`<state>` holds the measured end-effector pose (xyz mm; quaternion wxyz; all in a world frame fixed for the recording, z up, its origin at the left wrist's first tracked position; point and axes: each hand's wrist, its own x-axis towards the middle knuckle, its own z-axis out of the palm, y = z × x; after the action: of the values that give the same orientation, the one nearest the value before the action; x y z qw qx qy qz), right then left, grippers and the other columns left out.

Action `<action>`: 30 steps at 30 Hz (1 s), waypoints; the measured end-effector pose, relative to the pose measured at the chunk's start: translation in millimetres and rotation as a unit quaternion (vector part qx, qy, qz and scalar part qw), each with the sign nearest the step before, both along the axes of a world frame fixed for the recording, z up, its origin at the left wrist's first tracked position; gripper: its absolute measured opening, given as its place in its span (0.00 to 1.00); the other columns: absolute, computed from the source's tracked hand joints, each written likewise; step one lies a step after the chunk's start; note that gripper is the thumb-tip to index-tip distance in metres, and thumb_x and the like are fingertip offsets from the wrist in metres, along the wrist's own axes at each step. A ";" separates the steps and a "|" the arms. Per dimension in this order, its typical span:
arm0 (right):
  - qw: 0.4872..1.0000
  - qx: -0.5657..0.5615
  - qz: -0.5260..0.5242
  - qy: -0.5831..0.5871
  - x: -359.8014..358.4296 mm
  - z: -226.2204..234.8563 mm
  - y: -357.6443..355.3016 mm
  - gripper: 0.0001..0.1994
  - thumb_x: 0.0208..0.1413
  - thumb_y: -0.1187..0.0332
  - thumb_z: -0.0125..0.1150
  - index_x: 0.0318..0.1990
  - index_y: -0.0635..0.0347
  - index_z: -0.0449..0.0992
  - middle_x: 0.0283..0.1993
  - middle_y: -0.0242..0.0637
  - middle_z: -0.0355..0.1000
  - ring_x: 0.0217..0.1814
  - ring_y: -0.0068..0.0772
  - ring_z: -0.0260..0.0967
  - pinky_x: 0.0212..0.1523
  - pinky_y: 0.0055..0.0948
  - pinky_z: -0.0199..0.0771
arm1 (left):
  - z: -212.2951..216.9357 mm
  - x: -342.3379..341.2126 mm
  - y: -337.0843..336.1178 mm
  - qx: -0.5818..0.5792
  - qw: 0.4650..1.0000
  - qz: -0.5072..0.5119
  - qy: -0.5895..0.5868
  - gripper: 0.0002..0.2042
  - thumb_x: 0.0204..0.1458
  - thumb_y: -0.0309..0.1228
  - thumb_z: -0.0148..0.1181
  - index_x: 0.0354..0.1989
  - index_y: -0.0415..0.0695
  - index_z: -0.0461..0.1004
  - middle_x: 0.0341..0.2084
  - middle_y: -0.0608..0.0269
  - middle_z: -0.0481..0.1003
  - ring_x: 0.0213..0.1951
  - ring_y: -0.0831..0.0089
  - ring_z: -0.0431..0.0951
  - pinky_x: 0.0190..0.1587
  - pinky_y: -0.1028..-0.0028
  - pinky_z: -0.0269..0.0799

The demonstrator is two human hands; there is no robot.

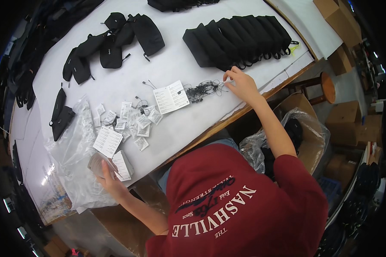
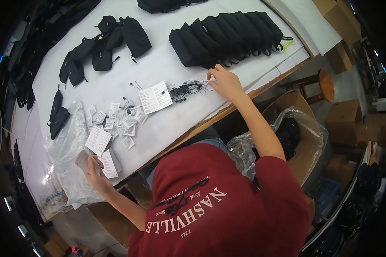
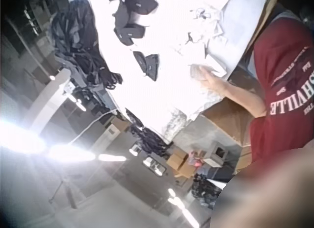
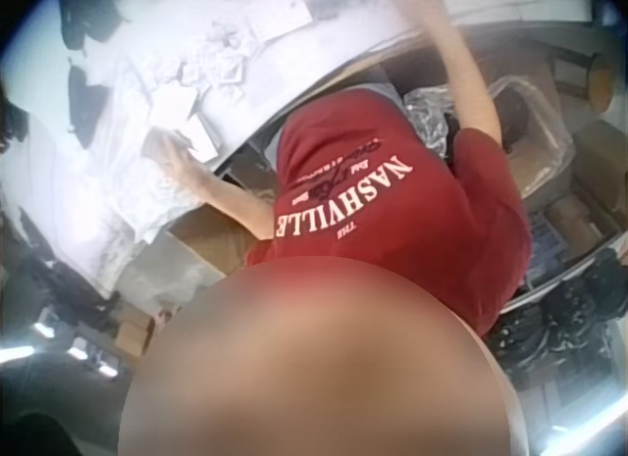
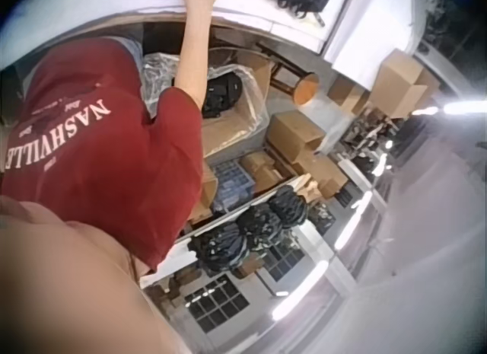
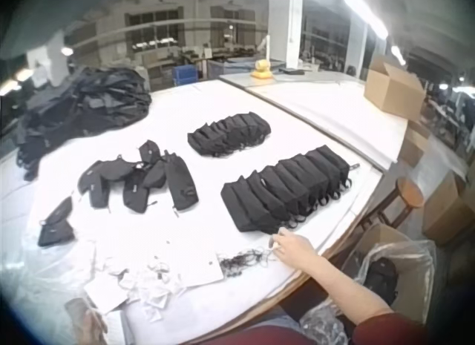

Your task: Attaching tags to small black cases and zipping them closed.

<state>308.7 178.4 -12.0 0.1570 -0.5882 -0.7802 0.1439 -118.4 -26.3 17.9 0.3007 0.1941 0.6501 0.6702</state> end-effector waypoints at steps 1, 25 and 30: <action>1.000 0.000 -0.001 0.001 1.0 -2.8 1.8 0.06 0.50 0.68 0.61 0.35 0.52 0.73 0.36 0.30 0.65 0.35 0.35 0.69 0.36 0.32 0.69 | 0.4 0.2 1.3 0.001 1.000 -0.029 -0.004 0.20 0.55 0.33 0.58 0.53 0.36 0.64 0.41 0.61 0.71 0.42 0.76 0.71 0.43 0.77 0.66; 0.774 -0.342 0.062 0.530 -88.2 51.6 -59.4 0.04 0.51 0.72 0.63 0.31 0.61 0.74 0.21 0.21 0.62 0.20 0.09 0.50 0.21 0.13 0.49 | 24.8 132.7 57.2 0.022 0.938 -0.334 0.092 0.23 0.49 0.25 0.62 0.54 0.35 0.65 0.40 0.58 0.72 0.44 0.70 0.72 0.51 0.75 0.63; 0.795 -0.280 0.119 0.526 -112.3 55.3 -65.4 0.04 0.52 0.72 0.63 0.32 0.61 0.75 0.22 0.20 0.62 0.19 0.08 0.49 0.23 0.13 0.50 | 38.1 138.8 53.5 0.068 0.970 -0.214 -0.097 0.18 0.49 0.21 0.62 0.50 0.37 0.68 0.39 0.59 0.74 0.45 0.70 0.73 0.53 0.75 0.63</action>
<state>196.4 113.0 43.2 0.3532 -0.3431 -0.5671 0.6603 20.4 27.2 56.0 0.4845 0.2831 0.5142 0.6487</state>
